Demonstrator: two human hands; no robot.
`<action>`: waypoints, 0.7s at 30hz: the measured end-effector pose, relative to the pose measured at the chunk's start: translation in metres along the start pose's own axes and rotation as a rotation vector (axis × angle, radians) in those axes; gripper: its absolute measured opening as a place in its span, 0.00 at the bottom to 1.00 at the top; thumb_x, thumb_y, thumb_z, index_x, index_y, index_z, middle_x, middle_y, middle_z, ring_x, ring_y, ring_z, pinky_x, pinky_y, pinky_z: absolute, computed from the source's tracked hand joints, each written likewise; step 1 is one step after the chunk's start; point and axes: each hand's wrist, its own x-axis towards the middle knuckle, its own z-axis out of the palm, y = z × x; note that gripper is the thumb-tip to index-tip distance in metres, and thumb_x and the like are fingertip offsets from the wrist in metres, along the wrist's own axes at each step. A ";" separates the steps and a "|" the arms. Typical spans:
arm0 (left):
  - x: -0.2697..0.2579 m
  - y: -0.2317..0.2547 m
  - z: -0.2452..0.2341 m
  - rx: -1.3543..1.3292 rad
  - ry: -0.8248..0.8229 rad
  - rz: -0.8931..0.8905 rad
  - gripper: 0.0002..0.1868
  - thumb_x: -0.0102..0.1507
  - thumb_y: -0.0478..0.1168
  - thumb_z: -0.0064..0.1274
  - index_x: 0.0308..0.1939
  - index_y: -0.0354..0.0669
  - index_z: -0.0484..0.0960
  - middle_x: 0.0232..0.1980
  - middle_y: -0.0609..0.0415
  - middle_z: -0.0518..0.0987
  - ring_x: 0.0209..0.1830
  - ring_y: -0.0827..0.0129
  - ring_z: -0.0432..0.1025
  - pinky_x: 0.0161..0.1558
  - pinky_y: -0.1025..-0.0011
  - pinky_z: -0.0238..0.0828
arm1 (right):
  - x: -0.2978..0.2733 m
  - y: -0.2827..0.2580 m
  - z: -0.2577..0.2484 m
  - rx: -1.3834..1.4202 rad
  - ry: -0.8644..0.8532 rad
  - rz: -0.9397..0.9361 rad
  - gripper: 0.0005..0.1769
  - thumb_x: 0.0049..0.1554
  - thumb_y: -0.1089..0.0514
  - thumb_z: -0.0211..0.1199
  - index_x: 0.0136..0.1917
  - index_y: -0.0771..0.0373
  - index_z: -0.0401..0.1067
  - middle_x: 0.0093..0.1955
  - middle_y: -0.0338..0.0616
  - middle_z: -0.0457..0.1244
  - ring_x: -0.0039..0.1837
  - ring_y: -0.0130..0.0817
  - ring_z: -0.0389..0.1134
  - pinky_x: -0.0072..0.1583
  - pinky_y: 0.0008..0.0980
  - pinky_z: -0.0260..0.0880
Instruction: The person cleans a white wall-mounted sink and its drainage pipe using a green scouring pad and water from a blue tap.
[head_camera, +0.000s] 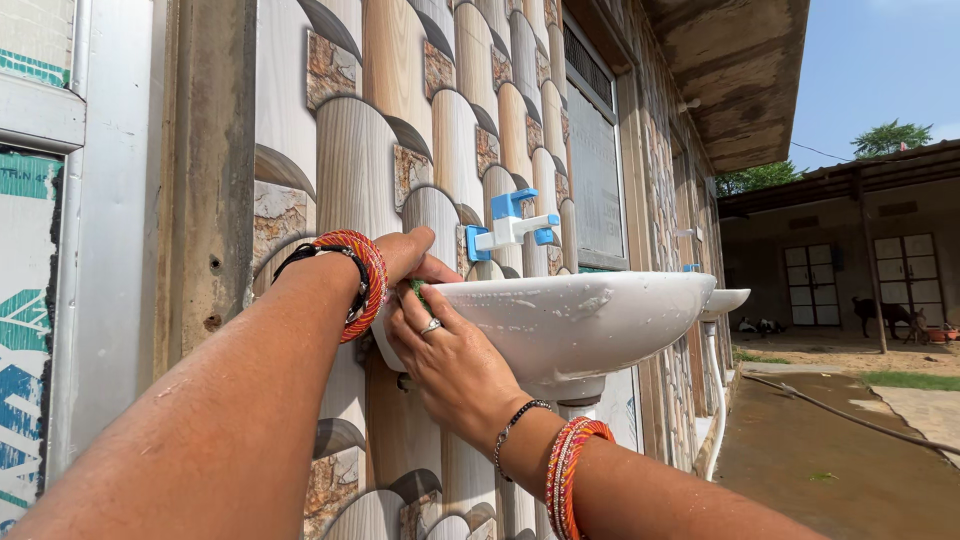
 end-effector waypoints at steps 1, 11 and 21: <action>0.000 -0.003 -0.001 -0.082 -0.062 -0.009 0.39 0.66 0.52 0.17 0.59 0.37 0.84 0.64 0.47 0.82 0.67 0.63 0.72 0.74 0.67 0.54 | 0.008 -0.004 0.005 -0.001 -0.005 -0.007 0.37 0.58 0.47 0.48 0.74 0.71 0.59 0.76 0.54 0.51 0.80 0.50 0.44 0.78 0.51 0.36; -0.021 -0.018 0.019 0.161 0.102 0.022 0.34 0.70 0.54 0.20 0.63 0.52 0.82 0.67 0.49 0.79 0.65 0.59 0.72 0.72 0.64 0.57 | -0.114 0.051 -0.033 0.261 0.488 0.361 0.33 0.54 0.57 0.54 0.74 0.60 0.65 0.76 0.40 0.57 0.80 0.37 0.54 0.80 0.46 0.44; -0.036 -0.015 0.091 1.043 0.568 0.437 0.19 0.66 0.33 0.41 0.61 0.45 0.72 0.59 0.42 0.75 0.58 0.49 0.72 0.61 0.56 0.67 | -0.121 0.078 0.016 0.933 0.860 0.844 0.21 0.68 0.50 0.38 0.54 0.61 0.71 0.51 0.45 0.64 0.57 0.42 0.64 0.67 0.42 0.53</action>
